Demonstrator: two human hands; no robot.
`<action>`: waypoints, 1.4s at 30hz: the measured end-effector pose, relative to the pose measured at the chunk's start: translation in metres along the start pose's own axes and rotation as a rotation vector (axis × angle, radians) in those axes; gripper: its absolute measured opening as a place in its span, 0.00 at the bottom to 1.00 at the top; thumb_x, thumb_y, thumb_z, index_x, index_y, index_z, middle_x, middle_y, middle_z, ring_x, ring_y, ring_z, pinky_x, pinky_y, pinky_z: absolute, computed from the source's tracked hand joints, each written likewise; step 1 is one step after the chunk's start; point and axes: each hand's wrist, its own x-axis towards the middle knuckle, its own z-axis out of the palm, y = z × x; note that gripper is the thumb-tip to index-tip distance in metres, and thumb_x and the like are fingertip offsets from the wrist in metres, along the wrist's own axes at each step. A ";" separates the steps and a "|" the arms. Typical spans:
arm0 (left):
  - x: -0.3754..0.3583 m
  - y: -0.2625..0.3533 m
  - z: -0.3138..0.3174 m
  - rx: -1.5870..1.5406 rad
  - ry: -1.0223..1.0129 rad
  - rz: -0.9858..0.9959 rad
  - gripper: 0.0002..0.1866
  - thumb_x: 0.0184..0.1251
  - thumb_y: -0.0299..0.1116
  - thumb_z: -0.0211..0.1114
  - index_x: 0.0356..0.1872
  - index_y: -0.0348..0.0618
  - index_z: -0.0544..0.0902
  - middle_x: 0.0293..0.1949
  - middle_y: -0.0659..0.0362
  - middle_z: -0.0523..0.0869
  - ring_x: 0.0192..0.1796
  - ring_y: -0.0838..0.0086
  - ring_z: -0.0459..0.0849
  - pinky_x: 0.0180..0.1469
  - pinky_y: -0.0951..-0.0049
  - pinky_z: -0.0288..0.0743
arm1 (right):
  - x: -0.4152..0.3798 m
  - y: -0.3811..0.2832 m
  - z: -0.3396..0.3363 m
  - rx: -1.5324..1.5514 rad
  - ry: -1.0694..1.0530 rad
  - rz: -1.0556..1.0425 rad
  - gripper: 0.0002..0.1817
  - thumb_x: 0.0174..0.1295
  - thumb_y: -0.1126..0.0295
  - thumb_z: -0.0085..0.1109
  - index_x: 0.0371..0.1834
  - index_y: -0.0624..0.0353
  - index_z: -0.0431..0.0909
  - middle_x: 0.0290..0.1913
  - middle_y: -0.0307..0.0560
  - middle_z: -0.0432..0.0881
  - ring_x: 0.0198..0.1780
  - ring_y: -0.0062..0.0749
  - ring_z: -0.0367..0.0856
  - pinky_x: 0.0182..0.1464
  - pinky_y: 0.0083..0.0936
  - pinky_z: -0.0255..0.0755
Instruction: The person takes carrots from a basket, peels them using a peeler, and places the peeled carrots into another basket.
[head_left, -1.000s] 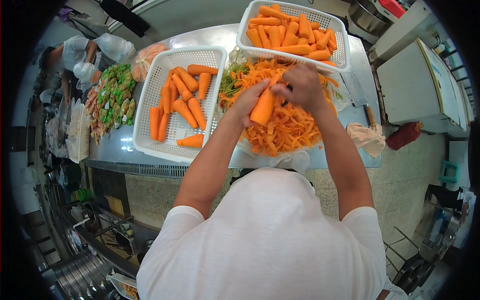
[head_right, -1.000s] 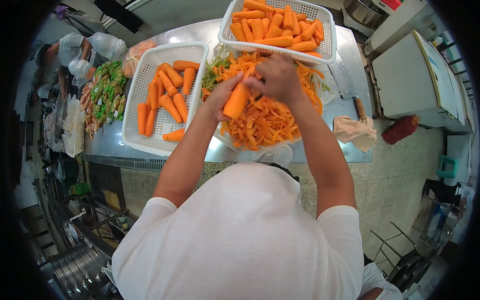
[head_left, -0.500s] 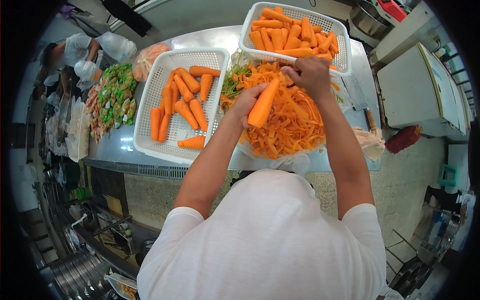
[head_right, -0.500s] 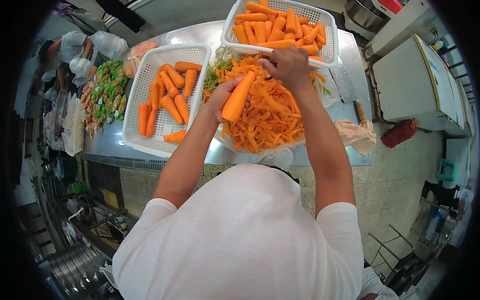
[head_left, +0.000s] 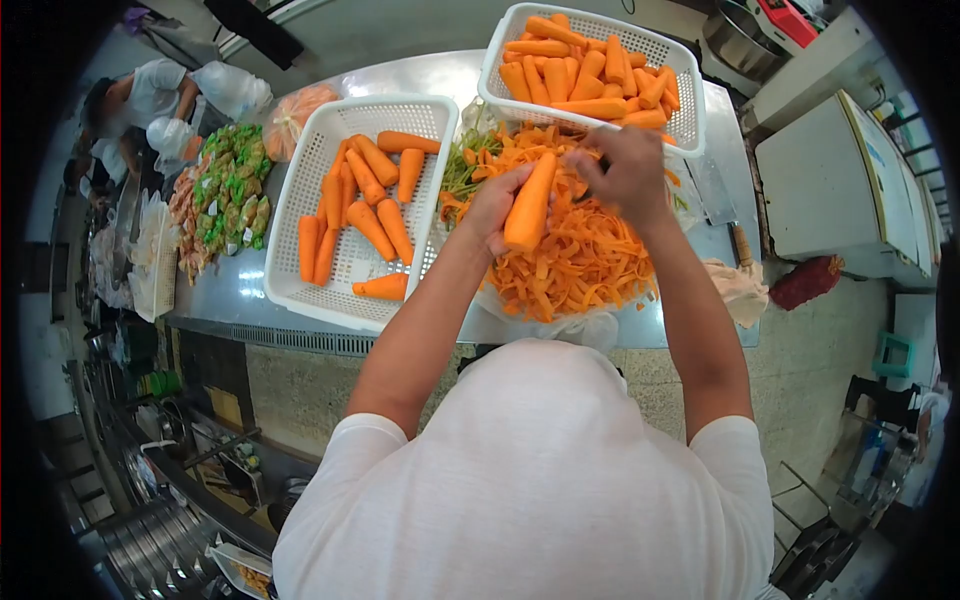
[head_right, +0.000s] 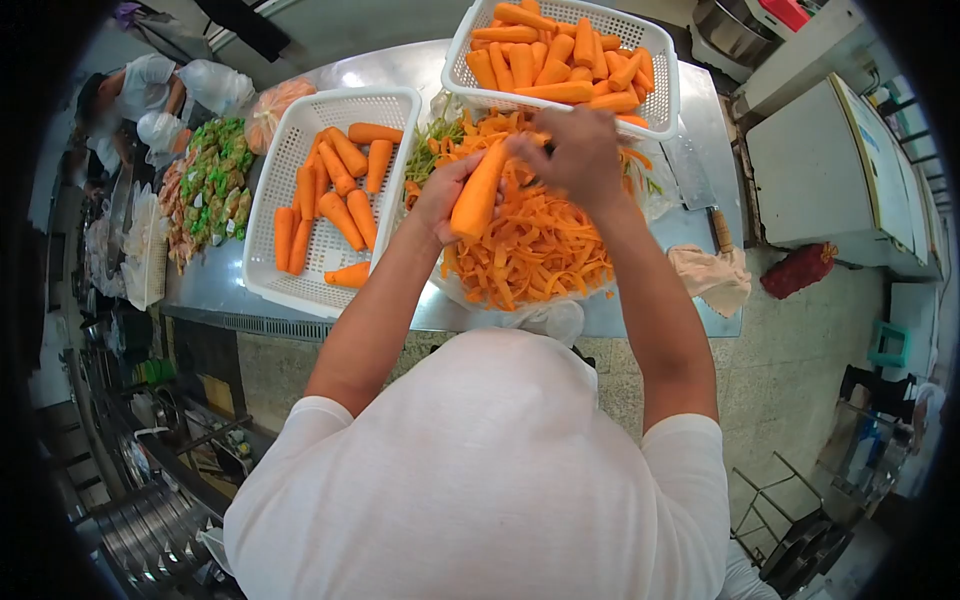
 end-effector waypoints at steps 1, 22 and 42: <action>0.006 0.000 0.001 -0.030 0.026 0.025 0.18 0.84 0.44 0.50 0.58 0.40 0.77 0.38 0.55 0.86 0.34 0.68 0.88 0.34 0.65 0.89 | -0.005 -0.020 -0.002 0.005 -0.007 -0.003 0.19 0.59 0.47 0.73 0.30 0.50 0.85 0.24 0.38 0.82 0.30 0.36 0.80 0.44 0.38 0.67; -0.001 0.009 -0.012 0.177 -0.048 -0.049 0.17 0.84 0.41 0.50 0.59 0.39 0.77 0.42 0.54 0.87 0.37 0.68 0.90 0.35 0.67 0.89 | -0.007 0.022 0.011 -0.199 -0.082 0.135 0.23 0.64 0.42 0.66 0.49 0.49 0.88 0.26 0.42 0.86 0.31 0.40 0.83 0.46 0.39 0.70; 0.004 0.005 -0.008 0.126 0.121 0.017 0.15 0.81 0.39 0.52 0.54 0.39 0.78 0.36 0.55 0.86 0.32 0.70 0.88 0.30 0.67 0.88 | -0.014 0.006 0.037 0.066 -0.150 -0.003 0.19 0.61 0.43 0.69 0.41 0.46 0.89 0.26 0.37 0.85 0.34 0.36 0.82 0.50 0.39 0.68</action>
